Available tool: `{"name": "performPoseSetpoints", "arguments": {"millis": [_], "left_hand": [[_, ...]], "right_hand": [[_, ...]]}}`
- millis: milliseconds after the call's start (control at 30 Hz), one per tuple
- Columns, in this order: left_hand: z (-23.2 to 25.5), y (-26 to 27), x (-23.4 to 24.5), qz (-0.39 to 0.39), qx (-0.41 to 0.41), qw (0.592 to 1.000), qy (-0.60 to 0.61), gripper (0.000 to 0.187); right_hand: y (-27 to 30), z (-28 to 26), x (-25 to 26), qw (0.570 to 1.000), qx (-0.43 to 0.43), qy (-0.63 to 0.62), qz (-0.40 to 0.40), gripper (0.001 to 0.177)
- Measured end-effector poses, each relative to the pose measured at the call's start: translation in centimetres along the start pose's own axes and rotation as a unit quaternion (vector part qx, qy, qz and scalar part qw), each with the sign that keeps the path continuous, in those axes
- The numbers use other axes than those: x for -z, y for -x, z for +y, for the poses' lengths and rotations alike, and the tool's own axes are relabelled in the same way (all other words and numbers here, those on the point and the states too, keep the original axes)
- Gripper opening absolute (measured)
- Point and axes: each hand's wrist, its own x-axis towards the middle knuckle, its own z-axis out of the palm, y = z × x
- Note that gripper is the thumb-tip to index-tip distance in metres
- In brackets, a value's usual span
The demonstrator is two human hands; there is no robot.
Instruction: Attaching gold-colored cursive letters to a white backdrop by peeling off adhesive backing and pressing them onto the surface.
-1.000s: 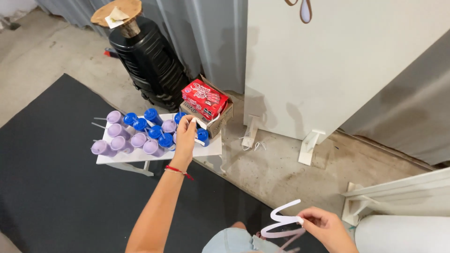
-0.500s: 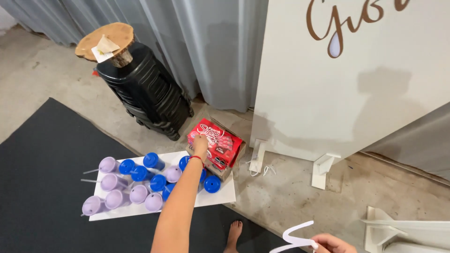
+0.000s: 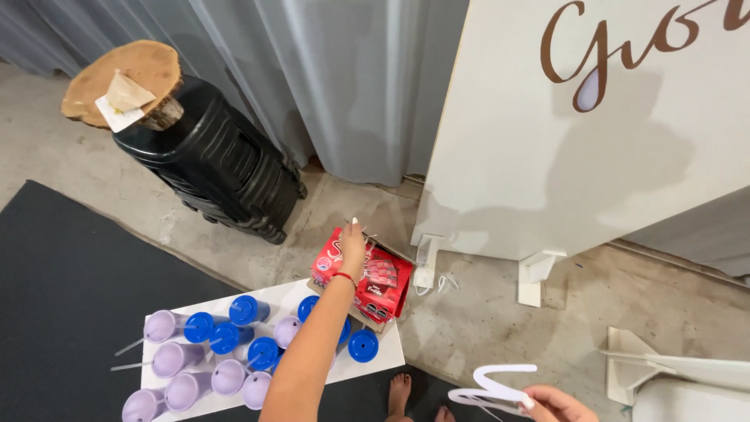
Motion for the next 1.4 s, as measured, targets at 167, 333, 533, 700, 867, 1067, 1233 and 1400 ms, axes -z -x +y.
{"name": "performPoseSetpoints", "arguments": {"millis": [167, 333, 533, 700, 867, 1067, 1233, 1400], "left_hand": [[5.3, 14.0, 5.2, -0.082, -0.101, 0.99, 0.045, 0.057], [4.7, 27.9, 7.0, -0.455, -0.171, 0.861, 0.149, 0.055], [1.9, 32.4, 3.7, -0.485, -0.121, 0.838, 0.218, 0.049], [1.6, 34.8, 3.0, -0.404, -0.067, 0.87, 0.275, 0.02], [2.9, 36.7, 3.4, -0.367, -0.014, 0.886, 0.283, 0.019], [5.1, 37.5, 4.0, -0.371, -0.058, 0.891, 0.254, 0.036], [6.2, 38.1, 3.4, -0.33, -0.073, 0.916, 0.215, 0.013], [5.8, 36.5, 2.5, -0.332, -0.026, 0.914, 0.232, 0.019]], "right_hand": [[-0.8, 0.9, -0.2, 0.966, 0.006, -0.257, -0.04, 0.02], [2.1, -3.3, -0.8, 0.944, 0.072, -0.304, -0.108, 0.018], [1.6, -3.1, -0.6, 0.895, 0.134, -0.381, -0.189, 0.017], [4.1, -4.2, -0.2, 0.906, 0.087, -0.379, -0.169, 0.026], [4.1, -3.2, -0.1, 0.903, 0.081, -0.406, -0.114, 0.016], [4.7, -1.9, -0.4, 0.909, 0.111, -0.394, -0.074, 0.013], [5.3, -1.4, -0.2, 0.909, 0.118, -0.394, -0.075, 0.014], [2.7, 1.7, 1.2, 0.892, 0.141, -0.398, -0.16, 0.019]]}}
